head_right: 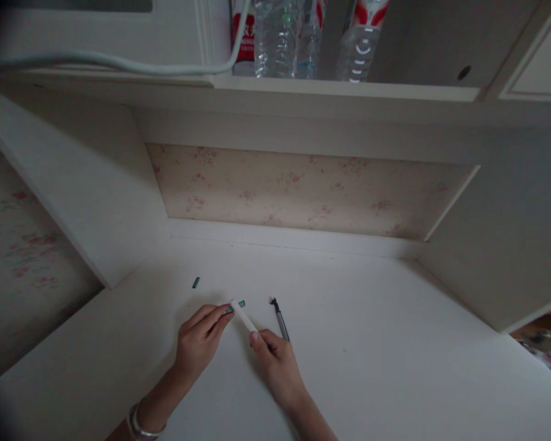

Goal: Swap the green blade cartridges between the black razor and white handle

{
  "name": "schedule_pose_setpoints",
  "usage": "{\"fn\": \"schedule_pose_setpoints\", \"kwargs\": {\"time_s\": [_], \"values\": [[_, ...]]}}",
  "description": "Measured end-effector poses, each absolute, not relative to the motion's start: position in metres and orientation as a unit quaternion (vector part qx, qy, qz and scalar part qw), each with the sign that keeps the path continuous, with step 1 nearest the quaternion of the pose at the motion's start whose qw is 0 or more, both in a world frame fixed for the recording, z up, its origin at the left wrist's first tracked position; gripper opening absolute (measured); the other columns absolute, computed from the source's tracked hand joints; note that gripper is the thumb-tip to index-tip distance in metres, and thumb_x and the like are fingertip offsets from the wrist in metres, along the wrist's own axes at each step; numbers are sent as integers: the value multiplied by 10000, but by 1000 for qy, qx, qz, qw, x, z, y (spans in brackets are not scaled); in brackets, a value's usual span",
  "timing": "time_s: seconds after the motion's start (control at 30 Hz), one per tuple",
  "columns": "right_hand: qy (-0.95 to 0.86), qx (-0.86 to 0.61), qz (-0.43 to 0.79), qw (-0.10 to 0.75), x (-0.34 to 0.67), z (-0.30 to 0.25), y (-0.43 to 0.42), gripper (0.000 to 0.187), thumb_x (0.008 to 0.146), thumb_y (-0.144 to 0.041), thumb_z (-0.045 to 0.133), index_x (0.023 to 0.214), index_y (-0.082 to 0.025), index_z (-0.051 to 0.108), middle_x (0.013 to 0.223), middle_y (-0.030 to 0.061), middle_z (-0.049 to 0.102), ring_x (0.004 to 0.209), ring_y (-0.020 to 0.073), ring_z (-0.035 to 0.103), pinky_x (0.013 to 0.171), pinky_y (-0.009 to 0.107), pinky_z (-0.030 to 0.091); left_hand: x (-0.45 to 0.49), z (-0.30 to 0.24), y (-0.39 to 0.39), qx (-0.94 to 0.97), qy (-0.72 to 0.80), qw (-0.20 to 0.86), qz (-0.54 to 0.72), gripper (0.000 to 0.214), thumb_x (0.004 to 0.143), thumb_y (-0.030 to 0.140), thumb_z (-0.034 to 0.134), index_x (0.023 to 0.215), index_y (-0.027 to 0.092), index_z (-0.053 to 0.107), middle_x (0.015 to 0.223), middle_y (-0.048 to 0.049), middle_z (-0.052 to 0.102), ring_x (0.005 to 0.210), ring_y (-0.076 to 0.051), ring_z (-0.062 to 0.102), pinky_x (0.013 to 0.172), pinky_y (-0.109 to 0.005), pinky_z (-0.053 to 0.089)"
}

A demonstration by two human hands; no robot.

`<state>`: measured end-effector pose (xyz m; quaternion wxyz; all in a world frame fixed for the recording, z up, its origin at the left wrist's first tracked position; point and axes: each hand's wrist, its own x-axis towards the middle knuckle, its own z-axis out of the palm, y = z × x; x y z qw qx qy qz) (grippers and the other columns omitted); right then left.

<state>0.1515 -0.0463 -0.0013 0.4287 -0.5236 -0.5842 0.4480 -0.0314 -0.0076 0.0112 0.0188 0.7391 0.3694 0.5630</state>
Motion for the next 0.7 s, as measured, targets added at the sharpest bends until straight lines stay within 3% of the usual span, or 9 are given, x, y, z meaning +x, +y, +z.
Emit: {"fn": "schedule_pose_setpoints", "kwargs": {"time_s": [0.7], "values": [[-554, -535, 446, 457, 146, -4, -47, 414, 875, -540, 476, 751, -170, 615, 574, -38, 331, 529, 123, 313, 482, 246, 227, -31, 12, -6, 741, 358, -7, 568, 220, 838, 107, 606, 1044, 171, 649, 823, -38, 662, 716, -113, 638, 667, -195, 526]]}}
